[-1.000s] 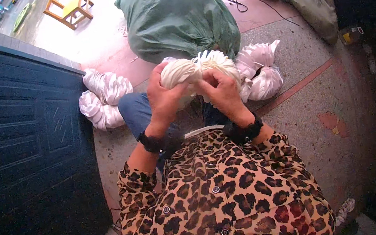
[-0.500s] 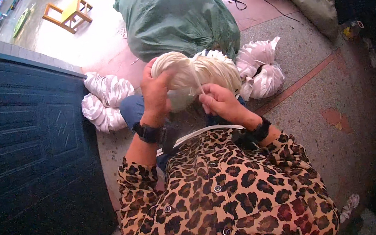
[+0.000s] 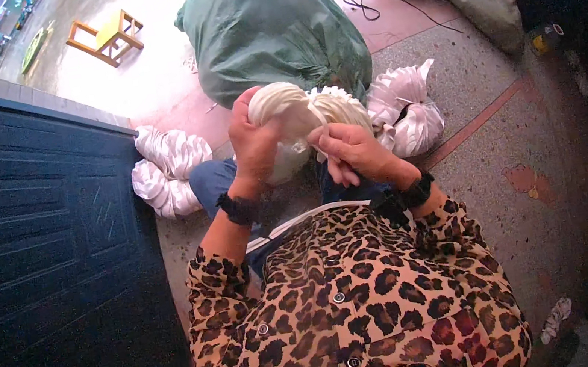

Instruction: Gathering and lacing white shoe components as part of an assembly process.

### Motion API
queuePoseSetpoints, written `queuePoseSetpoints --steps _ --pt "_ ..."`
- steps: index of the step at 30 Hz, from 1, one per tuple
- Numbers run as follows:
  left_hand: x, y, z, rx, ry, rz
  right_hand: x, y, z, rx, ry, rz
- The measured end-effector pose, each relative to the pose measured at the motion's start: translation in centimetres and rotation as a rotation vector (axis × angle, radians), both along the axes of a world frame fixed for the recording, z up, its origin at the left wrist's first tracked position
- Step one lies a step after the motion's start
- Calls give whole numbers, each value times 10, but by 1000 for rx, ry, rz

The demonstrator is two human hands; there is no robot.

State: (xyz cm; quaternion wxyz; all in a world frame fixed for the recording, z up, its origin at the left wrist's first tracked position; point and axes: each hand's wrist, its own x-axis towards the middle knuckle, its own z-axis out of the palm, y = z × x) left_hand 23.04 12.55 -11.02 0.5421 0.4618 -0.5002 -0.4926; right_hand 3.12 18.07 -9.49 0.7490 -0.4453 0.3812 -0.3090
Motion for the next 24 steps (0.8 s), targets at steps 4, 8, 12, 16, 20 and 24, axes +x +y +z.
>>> queuePoseSetpoints --steps 4,8,12,16,20,24 --pt "-2 4 -2 -169 -308 62 1 -4 22 -183 14 -53" --pt "3 -10 -8 45 35 59 25 7 31 -481 45 53" --pt "18 -11 -31 144 208 69 2 13 28 -189 -34 -199" --pt "34 -13 -37 303 379 26 -32 40 46 -454 -137 -210" --pt "40 -16 -37 344 443 -52 -80 36 63 -810 -465 58" --pt "29 -20 -23 252 428 -141 -69 25 63 -539 -10 -512"
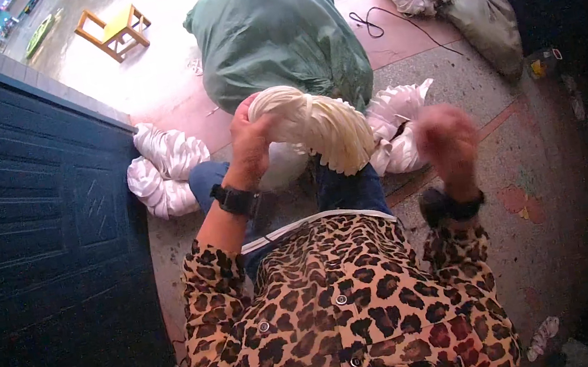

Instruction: Gathering and lacing white shoe components as part of an assembly process.

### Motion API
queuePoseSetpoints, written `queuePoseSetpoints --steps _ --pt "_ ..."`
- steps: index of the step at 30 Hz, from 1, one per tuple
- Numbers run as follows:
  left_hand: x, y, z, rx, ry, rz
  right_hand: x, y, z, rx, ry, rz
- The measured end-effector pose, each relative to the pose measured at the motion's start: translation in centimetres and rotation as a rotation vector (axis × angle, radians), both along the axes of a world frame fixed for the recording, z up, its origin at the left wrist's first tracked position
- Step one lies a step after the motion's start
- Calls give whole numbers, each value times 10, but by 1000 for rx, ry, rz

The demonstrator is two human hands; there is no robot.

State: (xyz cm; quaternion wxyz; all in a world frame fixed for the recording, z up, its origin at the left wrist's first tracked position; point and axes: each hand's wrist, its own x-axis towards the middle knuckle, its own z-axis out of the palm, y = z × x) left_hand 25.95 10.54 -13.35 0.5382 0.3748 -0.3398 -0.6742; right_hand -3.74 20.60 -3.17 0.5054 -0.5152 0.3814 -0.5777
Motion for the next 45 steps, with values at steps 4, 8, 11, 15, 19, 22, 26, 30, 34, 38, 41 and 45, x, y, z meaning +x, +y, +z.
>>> queuePoseSetpoints --steps 4,8,11,15,19,22,26,30,34,38,41,45 --pt "-8 2 11 -63 -45 -50 56 -53 -52 54 555 3" --pt "-14 8 20 -106 -183 -44 85 -73 -55 175 772 -25" --pt "-9 8 19 -50 -134 -17 89 -77 -75 189 615 -43" --pt "-10 4 14 46 43 -3 82 -66 -99 176 392 -110" --pt "-4 -8 0 76 123 -16 92 -23 -88 -68 341 -9" --pt "0 -15 -2 118 148 -29 83 12 -64 -433 568 495" --pt "10 -21 -6 140 162 -30 4 29 -63 -158 843 857" --pt "14 -20 -16 101 137 -50 -127 11 -75 659 905 350" --pt "-1 -18 6 -4 56 -129 -120 -5 -44 419 1210 -184" --pt "-36 -3 52 -129 -175 -245 -32 -44 -24 -192 881 66" --pt "-52 -3 60 -181 -242 -337 23 -81 -27 -286 693 222" --pt "-42 -15 60 -173 -301 -432 42 -103 -24 146 380 526"
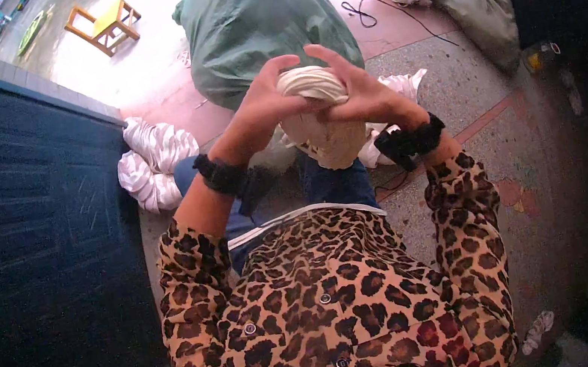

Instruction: Gathering and lacing white shoe components as part of an assembly process.

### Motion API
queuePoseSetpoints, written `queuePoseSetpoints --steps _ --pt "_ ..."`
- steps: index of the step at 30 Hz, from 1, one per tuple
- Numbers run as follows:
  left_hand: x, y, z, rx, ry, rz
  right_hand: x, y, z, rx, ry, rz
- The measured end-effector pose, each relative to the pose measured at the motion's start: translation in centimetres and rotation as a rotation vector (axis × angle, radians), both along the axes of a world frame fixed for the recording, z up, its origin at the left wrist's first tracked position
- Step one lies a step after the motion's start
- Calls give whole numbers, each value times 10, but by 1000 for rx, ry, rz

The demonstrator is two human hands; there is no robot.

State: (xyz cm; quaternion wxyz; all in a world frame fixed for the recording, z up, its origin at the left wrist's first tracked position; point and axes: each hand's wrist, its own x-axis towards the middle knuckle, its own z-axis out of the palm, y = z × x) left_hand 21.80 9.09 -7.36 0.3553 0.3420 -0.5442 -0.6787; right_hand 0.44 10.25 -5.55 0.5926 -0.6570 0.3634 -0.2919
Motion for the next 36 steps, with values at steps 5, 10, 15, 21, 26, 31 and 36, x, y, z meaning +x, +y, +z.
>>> queuePoseSetpoints --steps 5,10,15,21,26,31,36 --pt "9 -10 -16 113 49 -111 -5 -14 -21 71 -6 -65" --pt "2 -2 -30 203 215 5 -10 -16 -34 162 -103 -154" --pt "-18 26 -47 -153 13 161 -12 -17 -31 180 -32 -124" --pt "-8 1 -30 68 187 -13 -23 -14 -6 203 -3 71" --pt "-12 -9 -24 58 158 -296 -43 -8 -10 476 17 162" --pt "-24 -11 -16 -9 92 -416 -63 1 -37 531 -58 125" --pt "-25 -16 -10 -46 21 -417 -56 8 -23 444 -56 37"
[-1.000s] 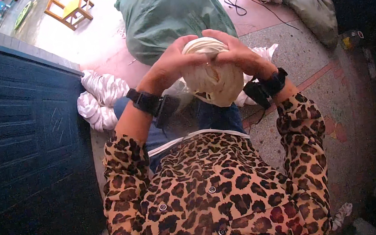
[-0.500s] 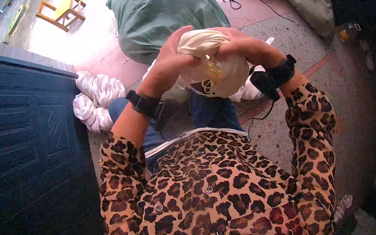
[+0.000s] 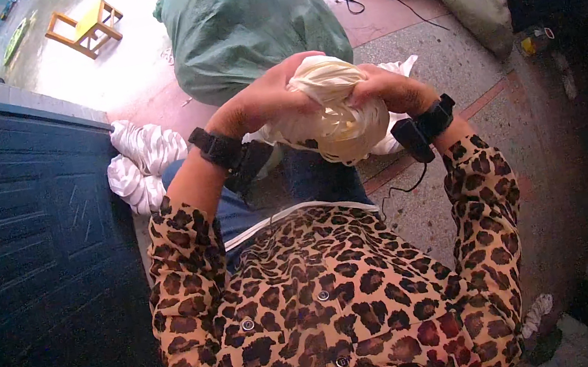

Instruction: Gathering and lacing white shoe components as part of an assembly process.

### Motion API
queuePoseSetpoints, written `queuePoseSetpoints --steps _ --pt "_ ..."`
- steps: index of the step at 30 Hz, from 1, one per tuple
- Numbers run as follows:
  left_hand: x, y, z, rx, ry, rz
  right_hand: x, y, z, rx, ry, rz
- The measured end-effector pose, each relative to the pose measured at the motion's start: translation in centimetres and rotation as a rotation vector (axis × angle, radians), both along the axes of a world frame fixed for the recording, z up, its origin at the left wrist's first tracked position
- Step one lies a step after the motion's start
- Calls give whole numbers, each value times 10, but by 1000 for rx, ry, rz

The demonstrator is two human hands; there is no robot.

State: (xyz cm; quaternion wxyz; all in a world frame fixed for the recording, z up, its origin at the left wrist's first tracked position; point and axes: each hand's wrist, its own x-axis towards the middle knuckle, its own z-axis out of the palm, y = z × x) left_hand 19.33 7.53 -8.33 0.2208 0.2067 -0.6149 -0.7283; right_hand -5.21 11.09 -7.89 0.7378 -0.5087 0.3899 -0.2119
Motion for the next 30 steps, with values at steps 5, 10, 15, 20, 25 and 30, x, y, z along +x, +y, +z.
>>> queuePoseSetpoints --steps 5,10,15,20,25,30 --pt "1 -1 4 -136 -72 -35 0 3 -3 -54 -112 -9" --pt "1 -8 5 -44 -45 -104 -5 3 -8 16 -89 5" --pt "-4 0 -2 -182 -108 12 -3 2 -5 6 -117 -38" --pt "-10 1 -13 -327 -176 147 -6 3 -8 -25 -128 -45" --pt "-17 3 -16 -266 -161 186 -8 6 -4 -84 -76 -31" --pt "-17 12 -7 -212 -140 -24 -22 -2 -8 -73 166 227"
